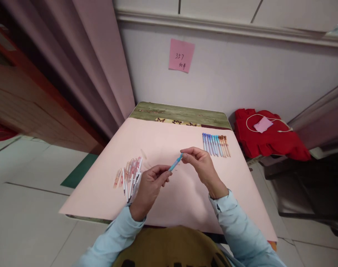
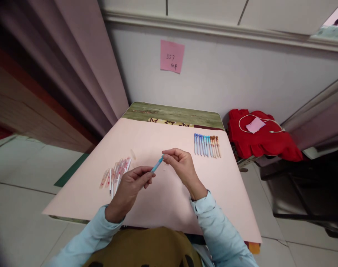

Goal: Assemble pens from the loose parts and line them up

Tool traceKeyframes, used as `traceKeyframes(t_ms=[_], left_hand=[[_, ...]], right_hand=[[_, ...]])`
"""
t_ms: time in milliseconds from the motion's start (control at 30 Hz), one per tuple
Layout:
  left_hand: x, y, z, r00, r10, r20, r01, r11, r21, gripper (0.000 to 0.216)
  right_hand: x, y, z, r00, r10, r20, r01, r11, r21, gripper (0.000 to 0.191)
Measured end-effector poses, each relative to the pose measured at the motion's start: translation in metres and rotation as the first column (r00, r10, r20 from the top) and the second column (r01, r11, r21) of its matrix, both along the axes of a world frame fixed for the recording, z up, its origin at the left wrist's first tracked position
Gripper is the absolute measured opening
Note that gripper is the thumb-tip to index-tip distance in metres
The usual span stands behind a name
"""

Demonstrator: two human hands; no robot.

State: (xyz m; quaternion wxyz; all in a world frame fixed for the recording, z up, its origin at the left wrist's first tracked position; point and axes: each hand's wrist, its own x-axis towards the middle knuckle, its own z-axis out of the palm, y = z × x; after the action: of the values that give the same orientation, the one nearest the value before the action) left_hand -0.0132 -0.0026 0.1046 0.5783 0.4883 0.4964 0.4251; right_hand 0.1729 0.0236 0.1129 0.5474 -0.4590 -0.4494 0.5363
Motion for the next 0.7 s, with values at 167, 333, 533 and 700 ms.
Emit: traceKeyframes(t_ms=[167,333,533,700], left_hand=[[0.010,-0.005,-0.003,0.987,0.027,0.161,-0.005,0.991,-0.134,0.019],[0.020,-0.008,-0.006,0.971,0.033,0.238,0.007,0.986,-0.164,0.023],[0.022,-0.007,-0.012,0.968,0.027,0.248,0.013,0.987,-0.159,0.023],[0.022,0.000,-0.017,0.948,0.113,0.297,-0.059,0.981,-0.184,0.025]], right_hand=[[-0.004,-0.003,-0.001,0.999,-0.043,0.016,0.043,0.999,0.016,0.027],[-0.005,-0.001,0.005,0.997,-0.048,0.054,0.046,0.998,0.039,0.030],[-0.002,-0.004,0.001,0.989,-0.113,0.093,0.107,0.992,0.065,0.038],[-0.005,-0.032,-0.023,0.939,-0.078,0.334,0.083,0.997,0.000,0.026]])
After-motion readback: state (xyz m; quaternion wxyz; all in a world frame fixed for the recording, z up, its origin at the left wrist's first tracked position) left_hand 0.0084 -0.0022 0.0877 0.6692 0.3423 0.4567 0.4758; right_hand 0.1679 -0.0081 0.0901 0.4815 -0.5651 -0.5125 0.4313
